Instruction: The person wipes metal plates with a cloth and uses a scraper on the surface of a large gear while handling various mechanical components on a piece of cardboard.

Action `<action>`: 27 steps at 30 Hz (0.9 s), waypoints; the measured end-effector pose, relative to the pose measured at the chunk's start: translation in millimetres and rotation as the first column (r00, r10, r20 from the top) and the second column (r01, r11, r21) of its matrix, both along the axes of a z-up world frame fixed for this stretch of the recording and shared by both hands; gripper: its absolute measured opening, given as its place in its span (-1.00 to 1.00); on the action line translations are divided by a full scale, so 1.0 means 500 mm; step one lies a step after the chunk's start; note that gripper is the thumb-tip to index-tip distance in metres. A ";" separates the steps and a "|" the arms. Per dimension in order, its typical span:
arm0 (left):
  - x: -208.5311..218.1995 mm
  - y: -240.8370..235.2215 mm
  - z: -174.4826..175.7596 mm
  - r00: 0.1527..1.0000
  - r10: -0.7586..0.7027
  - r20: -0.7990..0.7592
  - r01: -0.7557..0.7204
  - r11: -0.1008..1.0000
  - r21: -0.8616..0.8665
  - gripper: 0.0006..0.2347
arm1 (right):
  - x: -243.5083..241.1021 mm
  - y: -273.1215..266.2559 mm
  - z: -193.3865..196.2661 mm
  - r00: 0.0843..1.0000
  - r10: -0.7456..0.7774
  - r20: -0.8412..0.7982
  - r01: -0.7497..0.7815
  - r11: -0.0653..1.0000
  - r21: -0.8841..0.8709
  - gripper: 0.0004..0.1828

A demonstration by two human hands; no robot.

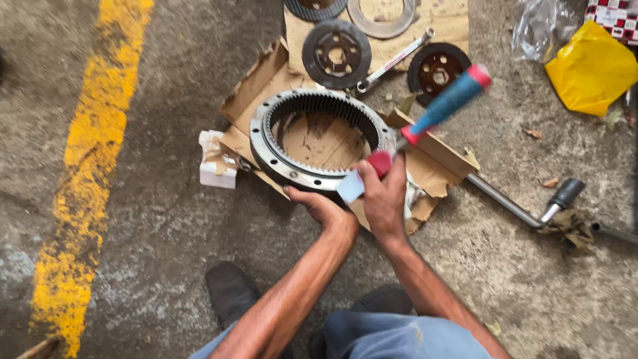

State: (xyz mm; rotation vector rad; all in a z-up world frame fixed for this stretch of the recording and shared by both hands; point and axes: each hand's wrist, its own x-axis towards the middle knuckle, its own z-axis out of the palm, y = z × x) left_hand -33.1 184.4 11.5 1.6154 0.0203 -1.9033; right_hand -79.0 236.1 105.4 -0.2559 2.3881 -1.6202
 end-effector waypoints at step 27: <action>0.003 0.015 -0.006 0.974 0.018 -0.227 -0.022 1.000 -0.012 -0.23 | -0.011 -0.008 0.045 0.987 -0.035 0.158 0.025 0.998 0.064 -0.73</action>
